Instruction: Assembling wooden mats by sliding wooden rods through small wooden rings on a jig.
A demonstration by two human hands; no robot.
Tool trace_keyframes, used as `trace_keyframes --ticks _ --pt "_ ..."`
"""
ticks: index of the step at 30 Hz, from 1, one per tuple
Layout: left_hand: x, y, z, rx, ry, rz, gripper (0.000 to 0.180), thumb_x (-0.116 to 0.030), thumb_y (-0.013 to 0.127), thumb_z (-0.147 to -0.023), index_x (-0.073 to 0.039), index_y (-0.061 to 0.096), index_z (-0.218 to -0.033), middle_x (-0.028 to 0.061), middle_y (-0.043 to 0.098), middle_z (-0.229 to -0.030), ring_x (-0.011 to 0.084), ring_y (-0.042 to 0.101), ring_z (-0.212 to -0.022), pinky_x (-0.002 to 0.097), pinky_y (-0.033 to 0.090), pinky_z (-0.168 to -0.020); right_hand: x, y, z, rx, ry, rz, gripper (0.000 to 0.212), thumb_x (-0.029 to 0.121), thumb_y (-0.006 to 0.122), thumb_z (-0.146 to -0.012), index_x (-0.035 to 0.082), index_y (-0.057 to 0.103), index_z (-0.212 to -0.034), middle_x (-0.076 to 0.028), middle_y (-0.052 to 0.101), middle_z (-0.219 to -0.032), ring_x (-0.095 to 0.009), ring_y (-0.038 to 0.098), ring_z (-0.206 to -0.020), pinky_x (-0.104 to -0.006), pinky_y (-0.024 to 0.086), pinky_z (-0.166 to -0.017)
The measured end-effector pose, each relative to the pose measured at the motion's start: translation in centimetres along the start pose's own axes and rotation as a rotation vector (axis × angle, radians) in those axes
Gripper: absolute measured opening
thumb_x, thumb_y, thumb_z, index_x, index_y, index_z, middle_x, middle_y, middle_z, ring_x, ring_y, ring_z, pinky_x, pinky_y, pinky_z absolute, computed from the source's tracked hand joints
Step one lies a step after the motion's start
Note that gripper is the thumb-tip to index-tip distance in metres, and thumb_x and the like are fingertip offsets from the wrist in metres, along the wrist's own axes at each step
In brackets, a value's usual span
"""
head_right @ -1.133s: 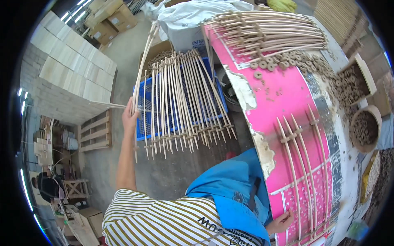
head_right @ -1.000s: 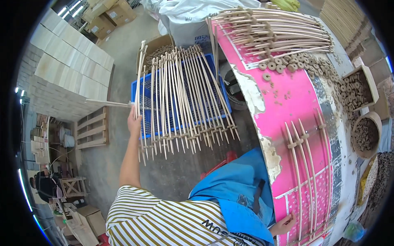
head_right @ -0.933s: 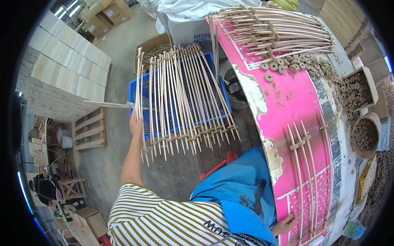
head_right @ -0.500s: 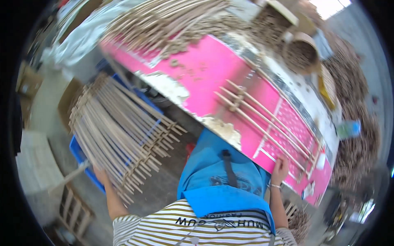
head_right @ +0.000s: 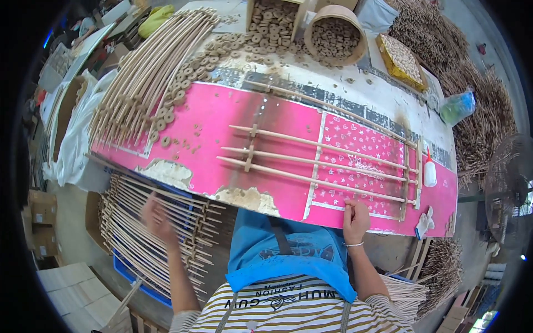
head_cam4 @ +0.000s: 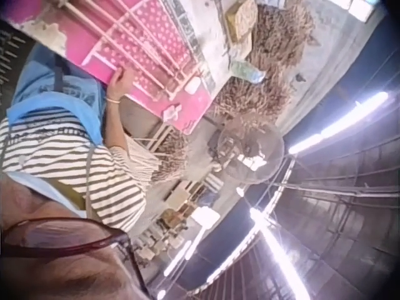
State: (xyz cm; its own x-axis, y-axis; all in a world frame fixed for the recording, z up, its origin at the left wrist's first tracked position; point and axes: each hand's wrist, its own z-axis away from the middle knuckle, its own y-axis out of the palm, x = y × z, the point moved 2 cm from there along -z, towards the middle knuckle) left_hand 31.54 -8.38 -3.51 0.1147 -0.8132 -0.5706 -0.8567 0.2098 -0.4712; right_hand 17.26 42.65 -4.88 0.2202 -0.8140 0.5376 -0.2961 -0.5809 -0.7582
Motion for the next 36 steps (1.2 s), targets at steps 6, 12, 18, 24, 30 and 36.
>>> trace_keyframes --ticks 6,12,18,24,30,36 --pt "-19.7 27.2 -9.8 0.576 0.544 0.26 0.057 -0.003 0.068 -0.087 -0.014 0.062 -0.143 0.0081 0.068 -0.127 0.0294 0.065 -0.118 0.0468 0.046 -0.108 0.9 -0.1 -0.4 0.023 -0.036 -0.003 0.008 0.003 0.069 -0.091 0.006 0.071 -0.098 -0.009 0.057 -0.075 -0.027 0.055 -0.066 -0.0399 0.043 -0.061" --pt "-22.4 41.7 -9.0 0.62 0.797 0.004 0.051 -0.006 0.061 -0.092 -0.014 0.061 -0.142 0.011 0.068 -0.122 0.0312 0.064 -0.118 0.0481 0.046 -0.107 0.6 -0.7 -0.1 0.006 0.008 0.0 0.011 0.002 0.07 -0.088 0.006 0.072 -0.099 -0.011 0.062 -0.078 -0.031 0.059 -0.07 -0.0418 0.045 -0.062" --pt "-19.9 42.5 -10.5 0.786 0.74 0.02 0.03 -0.007 0.057 -0.091 -0.013 0.072 -0.116 0.0101 0.065 -0.105 0.0306 0.066 -0.102 0.0474 0.052 -0.091 0.6 -0.3 -0.5 0.017 -0.017 -0.034 0.013 0.007 0.072 -0.087 0.008 0.073 -0.099 -0.012 0.063 -0.082 -0.033 0.061 -0.075 -0.0438 0.048 -0.067" --pt "-23.4 36.7 -12.1 0.911 0.776 0.144 0.026 -0.004 0.059 -0.089 -0.01 0.071 -0.112 0.012 0.063 -0.103 0.034 0.067 -0.104 0.0449 0.055 -0.086 0.7 -0.8 -1.0 -0.043 -0.019 0.0 0.015 0.005 0.074 -0.085 0.008 0.073 -0.099 -0.01 0.062 -0.08 -0.029 0.061 -0.073 -0.041 0.048 -0.065" --pt "-23.0 33.9 -10.1 0.992 0.694 0.128 0.026 -0.001 0.055 -0.091 -0.008 0.069 -0.113 0.0138 0.065 -0.104 0.037 0.067 -0.102 0.0469 0.054 -0.087 0.8 -0.9 -0.9 -0.072 -0.037 -0.029 0.013 0.005 0.073 -0.087 0.007 0.073 -0.1 -0.01 0.063 -0.08 -0.028 0.061 -0.073 -0.0403 0.049 -0.064" --pt "-22.1 35.9 -8.9 0.925 0.735 0.152 0.025 -0.002 0.056 -0.092 -0.007 0.065 -0.115 0.0155 0.067 -0.104 0.0392 0.066 -0.1 0.0504 0.053 -0.088 0.9 -1.0 -0.9 -0.091 -0.039 -0.04 0.011 0.006 0.072 -0.087 0.007 0.073 -0.099 -0.011 0.063 -0.081 -0.03 0.061 -0.073 -0.0409 0.048 -0.064"
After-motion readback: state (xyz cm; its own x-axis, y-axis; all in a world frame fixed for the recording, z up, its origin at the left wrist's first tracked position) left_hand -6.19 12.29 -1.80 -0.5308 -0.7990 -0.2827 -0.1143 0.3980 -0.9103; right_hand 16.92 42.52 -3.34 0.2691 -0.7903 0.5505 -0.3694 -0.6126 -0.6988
